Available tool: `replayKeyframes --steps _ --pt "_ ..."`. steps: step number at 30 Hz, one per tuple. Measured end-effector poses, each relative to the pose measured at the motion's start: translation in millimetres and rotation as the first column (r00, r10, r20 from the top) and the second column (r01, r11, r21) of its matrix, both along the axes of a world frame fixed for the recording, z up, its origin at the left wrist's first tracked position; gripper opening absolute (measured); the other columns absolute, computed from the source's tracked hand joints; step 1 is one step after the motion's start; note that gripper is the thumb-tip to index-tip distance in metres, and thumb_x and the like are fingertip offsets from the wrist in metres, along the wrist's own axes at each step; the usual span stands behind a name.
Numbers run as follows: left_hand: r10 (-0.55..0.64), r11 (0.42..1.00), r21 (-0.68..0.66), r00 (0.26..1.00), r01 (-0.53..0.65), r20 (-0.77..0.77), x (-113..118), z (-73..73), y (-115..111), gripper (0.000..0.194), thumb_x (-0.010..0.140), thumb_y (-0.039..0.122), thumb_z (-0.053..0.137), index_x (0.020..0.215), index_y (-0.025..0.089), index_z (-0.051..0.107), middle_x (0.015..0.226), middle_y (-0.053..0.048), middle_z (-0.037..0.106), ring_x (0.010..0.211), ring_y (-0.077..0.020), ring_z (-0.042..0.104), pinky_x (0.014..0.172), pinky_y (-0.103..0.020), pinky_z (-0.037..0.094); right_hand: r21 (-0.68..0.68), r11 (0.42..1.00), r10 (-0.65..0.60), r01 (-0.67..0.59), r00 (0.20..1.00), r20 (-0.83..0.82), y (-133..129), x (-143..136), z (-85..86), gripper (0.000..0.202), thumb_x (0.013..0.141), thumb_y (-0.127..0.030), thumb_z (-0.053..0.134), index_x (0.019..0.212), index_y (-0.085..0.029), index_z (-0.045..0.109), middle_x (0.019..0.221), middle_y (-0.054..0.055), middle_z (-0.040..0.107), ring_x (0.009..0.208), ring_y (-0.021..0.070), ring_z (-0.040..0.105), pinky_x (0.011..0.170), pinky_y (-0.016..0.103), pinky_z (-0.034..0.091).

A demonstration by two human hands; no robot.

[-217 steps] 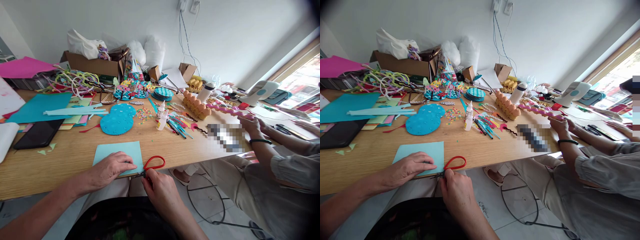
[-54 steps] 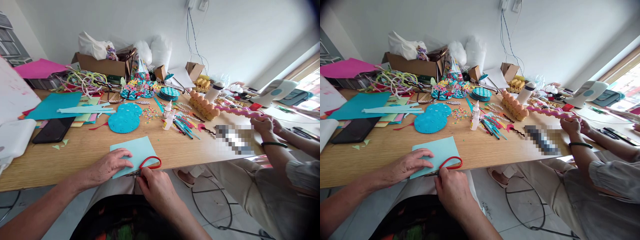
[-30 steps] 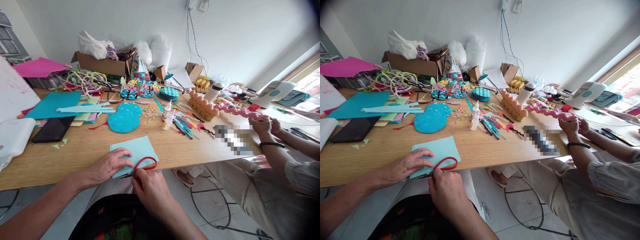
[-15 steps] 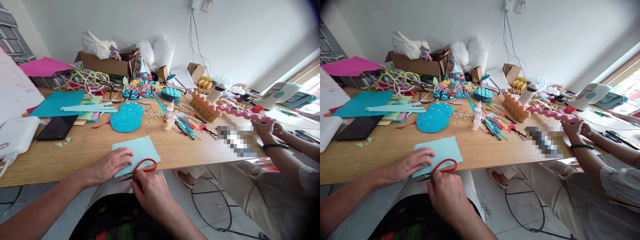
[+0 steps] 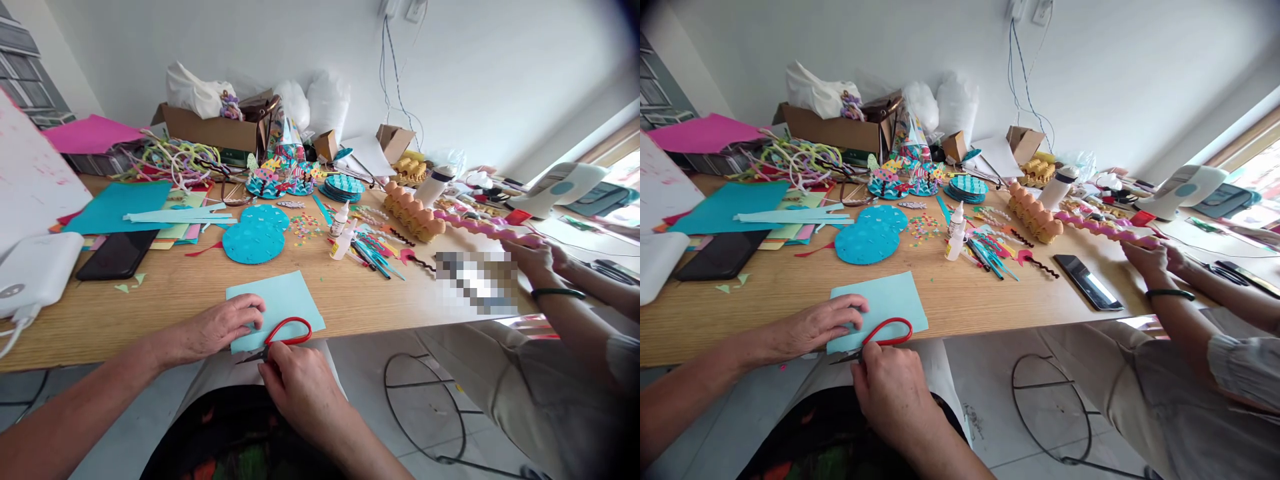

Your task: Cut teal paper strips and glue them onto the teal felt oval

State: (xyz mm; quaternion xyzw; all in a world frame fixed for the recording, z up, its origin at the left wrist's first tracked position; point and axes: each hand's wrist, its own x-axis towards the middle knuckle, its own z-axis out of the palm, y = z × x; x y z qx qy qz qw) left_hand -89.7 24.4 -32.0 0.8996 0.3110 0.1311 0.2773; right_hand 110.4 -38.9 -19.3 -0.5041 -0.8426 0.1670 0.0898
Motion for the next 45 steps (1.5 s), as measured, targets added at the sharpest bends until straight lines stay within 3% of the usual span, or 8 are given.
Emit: replayKeyframes --steps 7,11,17,29,38,45 --pt "0.013 0.999 -0.038 1.000 -0.014 -0.017 1.0 10.8 -1.2 0.020 0.092 0.019 0.034 0.095 0.022 0.054 0.118 -0.004 0.047 0.109 -0.0160 0.047 0.094 -0.025 0.035 0.005 1.000 -0.004 0.004 1.000 0.002 0.4 -0.7 -0.6 0.012 0.082 -0.024 0.049 0.072 -0.019 0.052 0.067 -0.001 0.066 0.056 0.0123 0.057 0.049 0.026 0.018" --pt "-0.003 0.999 -0.038 0.999 0.001 -0.037 -0.2 16.4 -3.1 0.015 0.089 0.019 0.043 0.097 0.021 0.055 0.122 -0.005 0.046 0.113 -0.0178 0.045 0.096 -0.027 0.034 0.029 1.000 -0.013 0.013 1.000 0.011 1.6 1.1 -3.6 0.012 0.082 -0.024 0.049 0.072 -0.019 0.051 0.067 -0.001 0.065 0.056 0.0123 0.057 0.049 0.026 0.018" --pt "-0.017 1.000 -0.008 1.000 0.017 0.006 -2.1 7.4 -1.9 0.020 0.086 0.011 0.042 0.099 0.023 0.052 0.124 -0.004 0.044 0.115 -0.0179 0.043 0.098 -0.028 0.034 0.109 0.994 -0.005 0.004 1.000 0.008 1.3 2.2 -7.7 0.013 0.082 -0.024 0.049 0.071 -0.019 0.050 0.066 -0.001 0.064 0.055 0.0118 0.056 0.049 0.026 0.018" --pt "0.005 0.995 0.101 1.000 -0.004 -0.009 -3.2 1.4 -1.9 0.017 0.087 0.015 0.043 0.091 0.024 0.057 0.111 -0.003 0.047 0.108 -0.0199 0.043 0.095 -0.031 0.034 0.188 0.981 0.052 -0.048 0.998 -0.021 -0.7 2.4 -12.2 0.012 0.082 -0.021 0.049 0.071 -0.018 0.051 0.065 -0.001 0.063 0.054 0.0120 0.055 0.049 0.026 0.019" --pt "-0.026 0.999 0.038 0.999 0.027 -0.046 -9.5 2.1 -1.7 0.018 0.088 0.017 0.044 0.100 0.025 0.055 0.120 -0.003 0.042 0.115 -0.0196 0.038 0.100 -0.033 0.029 0.257 0.964 0.074 -0.063 0.997 -0.036 0.2 1.9 -18.9 0.014 0.083 -0.020 0.047 0.068 -0.018 0.049 0.063 -0.001 0.061 0.053 0.0110 0.054 0.049 0.026 0.021" --pt "-0.026 0.999 0.040 0.999 0.028 -0.040 -8.4 4.3 -2.2 0.017 0.088 0.017 0.045 0.100 0.025 0.055 0.119 -0.003 0.043 0.115 -0.0189 0.038 0.100 -0.032 0.028 0.236 0.968 0.099 -0.083 0.993 -0.057 1.8 3.6 -16.2 0.016 0.082 -0.020 0.047 0.067 -0.018 0.048 0.060 -0.002 0.059 0.052 0.0103 0.053 0.049 0.025 0.022"
